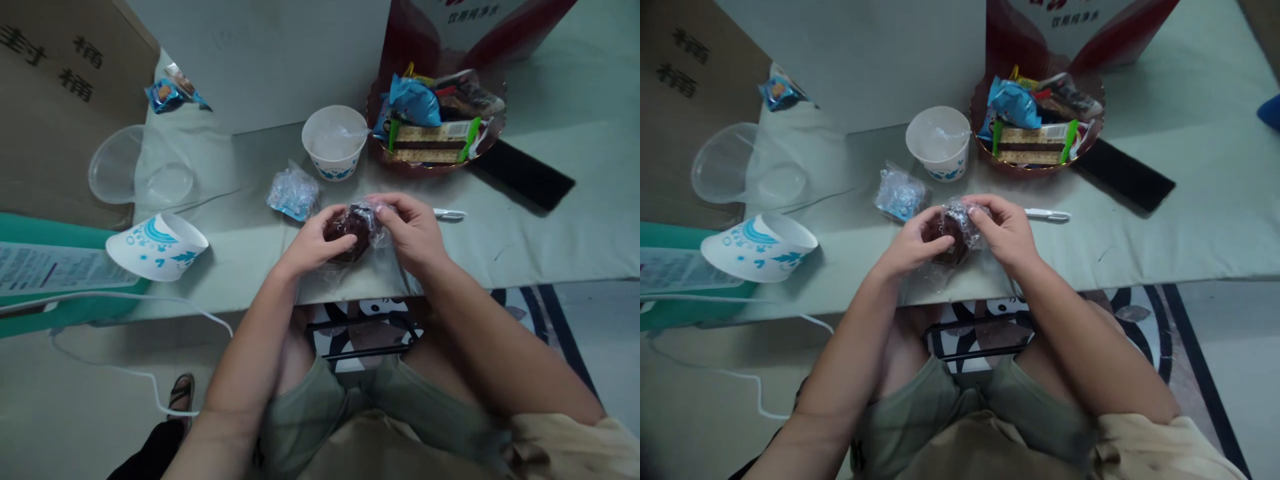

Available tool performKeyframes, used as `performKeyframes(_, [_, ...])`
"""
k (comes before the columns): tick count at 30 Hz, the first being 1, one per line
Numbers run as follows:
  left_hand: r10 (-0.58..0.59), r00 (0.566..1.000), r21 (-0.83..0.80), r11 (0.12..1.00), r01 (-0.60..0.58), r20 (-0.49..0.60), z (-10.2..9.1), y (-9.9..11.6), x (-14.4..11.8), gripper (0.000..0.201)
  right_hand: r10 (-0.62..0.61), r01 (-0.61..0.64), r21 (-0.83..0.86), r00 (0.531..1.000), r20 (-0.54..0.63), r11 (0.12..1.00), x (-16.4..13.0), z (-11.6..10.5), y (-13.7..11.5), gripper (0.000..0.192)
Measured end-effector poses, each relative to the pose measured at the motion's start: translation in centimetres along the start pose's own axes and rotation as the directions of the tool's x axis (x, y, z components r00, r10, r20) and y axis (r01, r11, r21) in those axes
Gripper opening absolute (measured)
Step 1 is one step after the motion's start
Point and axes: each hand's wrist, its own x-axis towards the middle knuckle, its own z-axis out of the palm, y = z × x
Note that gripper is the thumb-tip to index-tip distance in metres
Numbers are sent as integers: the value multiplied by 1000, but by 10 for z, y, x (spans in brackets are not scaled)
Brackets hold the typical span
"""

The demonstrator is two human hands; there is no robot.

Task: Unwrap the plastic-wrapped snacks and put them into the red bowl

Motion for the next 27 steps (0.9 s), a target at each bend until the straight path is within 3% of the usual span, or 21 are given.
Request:
performKeyframes(4, [31, 999, -12, 999, -31, 28, 15, 5, 12, 49, -153, 148, -112, 987, -41, 983, 0, -11, -6, 23])
performKeyframes(8, [99, 988, -135, 984, -114, -115, 31, -1, 22, 60, -313, 317, -282, 948, 61, 905, -1, -17, -5, 25])
performKeyframes(11, [115, 979, -222, 963, -152, -171, 36, -9, 26, 75, -325, 342, -352, 939, 109, 871, -2, -17, 1, 35])
performKeyframes(15, [131, 972, -223, 959, -174, -193, 34, -10, 30, 43, -283, 343, -392, 937, 204, 854, -3, -16, 5, 38])
performKeyframes(21, [3, 967, -416, 902, -113, -256, 28, -3, 34, 39, -296, 386, -407, 917, 268, 828, -3, -29, -1, 38])
performKeyframes(24, [-97, 942, -513, 854, -87, -321, 22, 0, 35, 40, -365, 479, -467, 875, 318, 743, -3, -41, 2, 46])
performKeyframes(27, [-187, 939, -618, 785, -34, -289, 18, 4, 33, 36, -406, 549, -535, 836, 370, 642, -7, -44, 7, 50])
